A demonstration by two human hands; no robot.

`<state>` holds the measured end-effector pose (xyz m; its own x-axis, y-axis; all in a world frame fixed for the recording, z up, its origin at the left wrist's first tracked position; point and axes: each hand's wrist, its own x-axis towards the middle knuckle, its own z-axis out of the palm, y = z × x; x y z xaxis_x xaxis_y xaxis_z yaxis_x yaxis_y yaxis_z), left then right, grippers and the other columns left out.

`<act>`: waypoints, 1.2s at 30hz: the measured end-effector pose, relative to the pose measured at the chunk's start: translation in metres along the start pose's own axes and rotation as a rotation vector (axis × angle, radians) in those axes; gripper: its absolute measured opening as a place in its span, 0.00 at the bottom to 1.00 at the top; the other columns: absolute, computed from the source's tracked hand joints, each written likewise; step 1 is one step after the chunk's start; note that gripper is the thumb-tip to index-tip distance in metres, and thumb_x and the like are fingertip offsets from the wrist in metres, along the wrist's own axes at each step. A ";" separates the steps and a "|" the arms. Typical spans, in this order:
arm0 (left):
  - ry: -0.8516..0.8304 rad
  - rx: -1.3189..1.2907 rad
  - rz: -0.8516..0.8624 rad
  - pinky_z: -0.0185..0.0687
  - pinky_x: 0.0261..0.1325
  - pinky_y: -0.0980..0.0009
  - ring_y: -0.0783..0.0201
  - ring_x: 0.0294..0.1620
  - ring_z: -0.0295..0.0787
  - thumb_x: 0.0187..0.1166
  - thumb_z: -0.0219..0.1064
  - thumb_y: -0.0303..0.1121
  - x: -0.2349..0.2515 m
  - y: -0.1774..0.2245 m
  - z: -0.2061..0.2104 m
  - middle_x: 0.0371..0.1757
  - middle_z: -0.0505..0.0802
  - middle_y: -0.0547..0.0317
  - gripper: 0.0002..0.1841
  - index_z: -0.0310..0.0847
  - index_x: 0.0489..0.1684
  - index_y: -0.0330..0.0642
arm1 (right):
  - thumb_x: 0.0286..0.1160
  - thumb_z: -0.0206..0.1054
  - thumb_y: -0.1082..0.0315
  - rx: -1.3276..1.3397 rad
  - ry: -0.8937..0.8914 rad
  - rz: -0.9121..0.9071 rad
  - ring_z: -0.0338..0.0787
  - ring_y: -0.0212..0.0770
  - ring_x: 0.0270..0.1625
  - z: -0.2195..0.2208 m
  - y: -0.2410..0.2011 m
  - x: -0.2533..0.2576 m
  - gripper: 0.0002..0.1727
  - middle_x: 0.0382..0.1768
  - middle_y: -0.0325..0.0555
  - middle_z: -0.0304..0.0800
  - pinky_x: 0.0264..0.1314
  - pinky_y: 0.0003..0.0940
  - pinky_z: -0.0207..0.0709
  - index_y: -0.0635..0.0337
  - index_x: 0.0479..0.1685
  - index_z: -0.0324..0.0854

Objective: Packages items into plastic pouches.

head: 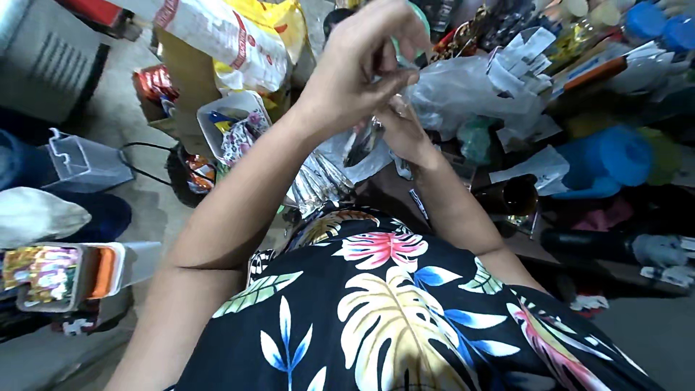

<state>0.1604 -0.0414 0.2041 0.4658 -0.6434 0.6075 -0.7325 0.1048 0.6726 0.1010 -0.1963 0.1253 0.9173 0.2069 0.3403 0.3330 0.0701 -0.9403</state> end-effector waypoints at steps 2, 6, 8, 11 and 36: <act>0.083 -0.041 -0.115 0.84 0.61 0.69 0.65 0.58 0.85 0.67 0.79 0.53 -0.022 -0.011 0.002 0.66 0.84 0.46 0.47 0.65 0.78 0.25 | 0.93 0.40 0.67 0.039 0.084 0.045 0.87 0.24 0.41 0.004 -0.005 0.003 0.18 0.35 0.29 0.85 0.53 0.28 0.85 0.57 0.47 0.79; -0.030 -0.180 -0.439 0.77 0.75 0.70 0.68 0.70 0.81 0.47 0.89 0.53 -0.080 -0.035 0.039 0.70 0.84 0.50 0.60 0.61 0.84 0.32 | 0.96 0.36 0.59 0.275 0.266 0.015 0.80 0.31 0.25 0.016 -0.017 0.018 0.26 0.20 0.32 0.74 0.38 0.32 0.82 0.49 0.24 0.70; -0.022 -0.189 -0.502 0.82 0.68 0.75 0.76 0.59 0.87 0.52 0.89 0.44 -0.086 -0.033 0.053 0.60 0.90 0.55 0.45 0.72 0.73 0.35 | 0.96 0.35 0.58 0.377 0.311 -0.011 0.76 0.30 0.19 0.026 -0.024 0.024 0.27 0.15 0.32 0.71 0.29 0.29 0.79 0.48 0.20 0.67; 0.125 -0.273 -0.434 0.85 0.61 0.76 0.77 0.52 0.89 0.52 0.83 0.27 -0.084 -0.033 0.064 0.51 0.92 0.58 0.31 0.79 0.60 0.32 | 0.96 0.35 0.57 0.399 0.319 -0.038 0.72 0.29 0.15 0.037 -0.029 0.027 0.28 0.12 0.31 0.68 0.22 0.26 0.73 0.48 0.18 0.64; 0.085 -0.555 -0.233 0.87 0.56 0.77 0.82 0.47 0.89 0.78 0.67 0.23 -0.074 -0.030 0.055 0.45 0.92 0.71 0.12 0.78 0.57 0.34 | 0.93 0.46 0.67 -0.359 -0.096 -0.044 0.84 0.26 0.47 0.002 -0.041 0.023 0.18 0.40 0.39 0.83 0.58 0.25 0.80 0.69 0.50 0.81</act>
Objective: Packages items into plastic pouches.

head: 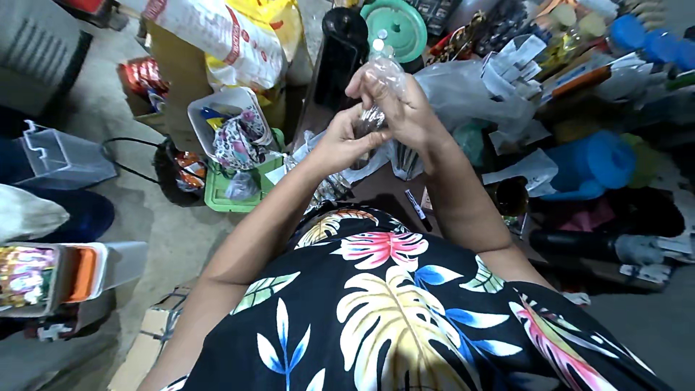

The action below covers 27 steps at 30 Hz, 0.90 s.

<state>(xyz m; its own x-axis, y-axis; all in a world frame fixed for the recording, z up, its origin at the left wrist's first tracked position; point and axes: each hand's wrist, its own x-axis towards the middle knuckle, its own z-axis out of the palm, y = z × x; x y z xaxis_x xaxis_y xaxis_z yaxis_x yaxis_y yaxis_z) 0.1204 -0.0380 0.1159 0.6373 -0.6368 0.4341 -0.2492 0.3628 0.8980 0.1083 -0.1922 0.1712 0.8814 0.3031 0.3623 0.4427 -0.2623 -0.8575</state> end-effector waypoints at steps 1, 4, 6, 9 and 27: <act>0.000 -0.017 0.004 0.87 0.59 0.76 0.80 0.49 0.89 0.79 0.66 0.23 0.001 0.002 0.002 0.47 0.92 0.69 0.13 0.76 0.58 0.32 | 0.94 0.45 0.67 0.038 0.002 0.036 0.84 0.26 0.47 -0.001 0.001 0.000 0.18 0.40 0.38 0.84 0.58 0.26 0.80 0.67 0.48 0.81; 0.005 -0.038 0.000 0.86 0.60 0.75 0.80 0.48 0.89 0.81 0.61 0.21 0.006 0.005 0.003 0.45 0.92 0.70 0.09 0.77 0.56 0.33 | 0.95 0.43 0.64 0.094 -0.024 0.145 0.84 0.23 0.39 -0.003 -0.008 0.000 0.19 0.40 0.35 0.84 0.44 0.21 0.81 0.63 0.50 0.81; 0.013 -0.043 -0.021 0.86 0.52 0.76 0.80 0.40 0.88 0.87 0.54 0.25 0.008 0.006 0.003 0.36 0.91 0.73 0.06 0.77 0.49 0.37 | 0.95 0.44 0.62 0.150 -0.008 0.221 0.80 0.23 0.22 -0.001 -0.013 0.000 0.19 0.36 0.34 0.84 0.16 0.19 0.75 0.60 0.50 0.81; 0.024 0.019 0.005 0.82 0.43 0.76 0.78 0.34 0.82 0.94 0.45 0.32 0.011 0.008 0.002 0.31 0.82 0.70 0.13 0.74 0.44 0.38 | 0.96 0.38 0.61 0.355 0.069 0.269 0.84 0.27 0.25 0.000 -0.012 0.004 0.22 0.41 0.37 0.88 0.17 0.22 0.78 0.55 0.40 0.78; 0.749 -0.981 -0.189 0.85 0.64 0.58 0.60 0.50 0.90 0.96 0.33 0.40 0.004 0.007 -0.058 0.40 0.90 0.58 0.24 0.78 0.38 0.48 | 0.75 0.72 0.73 -0.024 0.365 -0.132 0.82 0.48 0.77 0.057 0.066 -0.062 0.25 0.74 0.65 0.80 0.79 0.40 0.78 0.77 0.70 0.77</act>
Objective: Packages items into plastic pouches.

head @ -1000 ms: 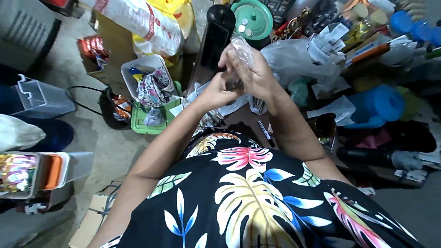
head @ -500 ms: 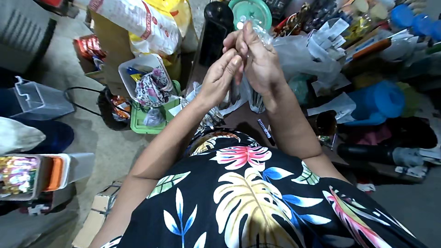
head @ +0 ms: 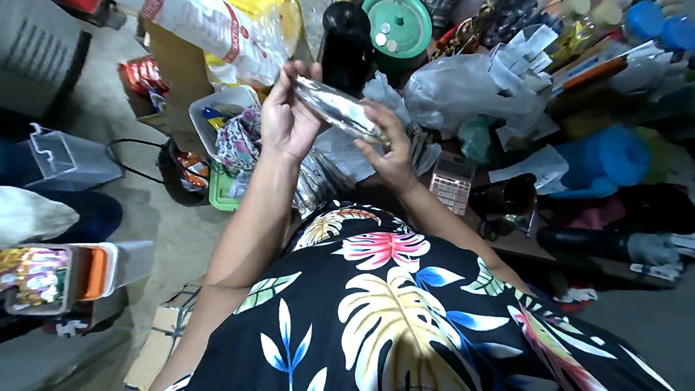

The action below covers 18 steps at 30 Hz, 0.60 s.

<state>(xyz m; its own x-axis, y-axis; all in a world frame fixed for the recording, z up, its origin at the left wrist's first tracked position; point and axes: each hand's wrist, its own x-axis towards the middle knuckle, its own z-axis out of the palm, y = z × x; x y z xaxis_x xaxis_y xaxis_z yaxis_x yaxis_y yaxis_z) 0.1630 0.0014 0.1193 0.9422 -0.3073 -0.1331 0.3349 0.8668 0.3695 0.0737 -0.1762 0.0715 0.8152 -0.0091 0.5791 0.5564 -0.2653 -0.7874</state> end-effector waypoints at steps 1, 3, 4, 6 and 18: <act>-0.066 0.112 -0.006 0.85 0.64 0.59 0.59 0.54 0.91 0.96 0.34 0.39 -0.001 0.002 -0.002 0.46 0.92 0.56 0.24 0.79 0.43 0.47 | 0.80 0.64 0.75 0.233 0.022 0.223 0.86 0.40 0.69 -0.002 -0.006 -0.002 0.27 0.73 0.59 0.79 0.70 0.35 0.84 0.78 0.78 0.67; -0.240 0.445 0.015 0.84 0.66 0.63 0.61 0.60 0.89 0.95 0.36 0.35 -0.006 0.004 -0.002 0.56 0.92 0.56 0.20 0.79 0.54 0.45 | 0.92 0.48 0.64 0.644 0.073 0.685 0.91 0.36 0.52 -0.010 -0.010 -0.003 0.22 0.63 0.45 0.84 0.50 0.31 0.89 0.58 0.81 0.62; -0.331 0.605 0.023 0.83 0.67 0.63 0.63 0.62 0.88 0.93 0.40 0.34 -0.009 0.003 -0.001 0.58 0.91 0.59 0.17 0.79 0.55 0.45 | 0.96 0.42 0.56 0.759 0.078 0.899 0.91 0.33 0.43 -0.016 -0.008 -0.005 0.20 0.55 0.42 0.88 0.40 0.26 0.86 0.52 0.75 0.66; -0.464 0.862 0.032 0.80 0.67 0.68 0.71 0.60 0.85 0.88 0.53 0.34 -0.015 -0.003 0.002 0.54 0.90 0.69 0.10 0.82 0.45 0.50 | 0.96 0.39 0.49 0.651 0.018 1.186 0.83 0.27 0.25 -0.026 0.000 -0.006 0.21 0.38 0.38 0.90 0.23 0.18 0.76 0.51 0.63 0.73; -0.587 1.552 -0.052 0.81 0.39 0.76 0.78 0.29 0.83 0.73 0.78 0.34 -0.032 -0.043 0.004 0.30 0.91 0.64 0.08 0.89 0.35 0.38 | 0.89 0.50 0.76 0.226 -0.206 0.862 0.88 0.22 0.49 -0.037 -0.038 -0.008 0.14 0.47 0.38 0.89 0.60 0.23 0.82 0.70 0.63 0.77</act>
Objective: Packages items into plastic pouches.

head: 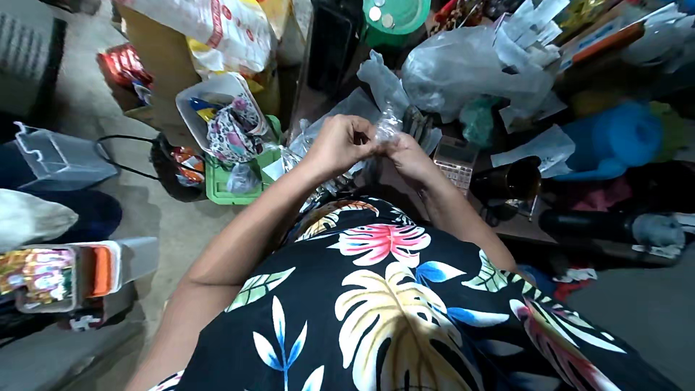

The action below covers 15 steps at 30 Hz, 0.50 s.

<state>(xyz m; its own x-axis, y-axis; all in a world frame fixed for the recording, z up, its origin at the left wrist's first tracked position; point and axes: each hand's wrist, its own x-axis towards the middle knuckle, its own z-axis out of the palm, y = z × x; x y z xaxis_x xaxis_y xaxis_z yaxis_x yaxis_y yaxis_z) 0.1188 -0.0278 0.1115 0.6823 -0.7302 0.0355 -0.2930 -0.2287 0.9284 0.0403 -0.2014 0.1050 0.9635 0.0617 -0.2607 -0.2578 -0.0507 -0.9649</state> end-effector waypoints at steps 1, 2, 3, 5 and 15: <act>-0.024 -0.089 -0.050 0.83 0.39 0.77 0.79 0.28 0.84 0.72 0.78 0.32 0.001 0.001 -0.001 0.28 0.91 0.66 0.07 0.89 0.34 0.38 | 0.90 0.50 0.75 0.023 -0.034 -0.006 0.89 0.23 0.44 -0.001 0.001 0.001 0.13 0.43 0.36 0.90 0.54 0.23 0.85 0.68 0.60 0.77; -0.046 -0.209 -0.118 0.85 0.41 0.77 0.79 0.30 0.86 0.73 0.76 0.28 0.003 0.003 -0.003 0.30 0.92 0.66 0.04 0.88 0.35 0.37 | 0.91 0.49 0.73 0.057 -0.080 -0.004 0.89 0.23 0.38 -0.005 0.004 0.002 0.12 0.38 0.34 0.90 0.47 0.23 0.86 0.66 0.59 0.77; -0.056 -0.336 -0.194 0.85 0.44 0.77 0.78 0.33 0.87 0.74 0.74 0.25 0.004 0.005 -0.004 0.32 0.92 0.67 0.02 0.87 0.37 0.38 | 0.91 0.49 0.73 0.076 -0.130 0.007 0.88 0.23 0.33 -0.010 0.006 0.004 0.12 0.35 0.33 0.90 0.41 0.21 0.86 0.64 0.57 0.78; -0.074 -0.558 -0.336 0.83 0.42 0.78 0.76 0.33 0.86 0.79 0.68 0.23 0.007 0.006 -0.003 0.33 0.92 0.67 0.01 0.84 0.39 0.39 | 0.87 0.49 0.76 0.106 -0.241 0.048 0.87 0.24 0.29 -0.021 0.006 0.007 0.12 0.35 0.34 0.89 0.37 0.20 0.85 0.65 0.55 0.79; -0.066 -1.060 -0.464 0.82 0.40 0.80 0.76 0.31 0.83 0.90 0.54 0.31 0.021 0.000 0.018 0.31 0.87 0.68 0.08 0.79 0.43 0.49 | 0.64 0.79 0.72 0.100 -0.015 -0.441 0.90 0.26 0.43 -0.036 0.017 0.021 0.23 0.55 0.31 0.85 0.47 0.27 0.89 0.54 0.56 0.75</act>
<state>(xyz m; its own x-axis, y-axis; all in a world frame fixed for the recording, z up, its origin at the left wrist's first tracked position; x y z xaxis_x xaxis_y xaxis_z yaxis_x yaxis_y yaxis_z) 0.1208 -0.0551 0.1059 0.5318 -0.7567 -0.3803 0.7061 0.1482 0.6924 0.0583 -0.2366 0.0843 0.9818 0.0701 0.1764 0.1707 0.0799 -0.9821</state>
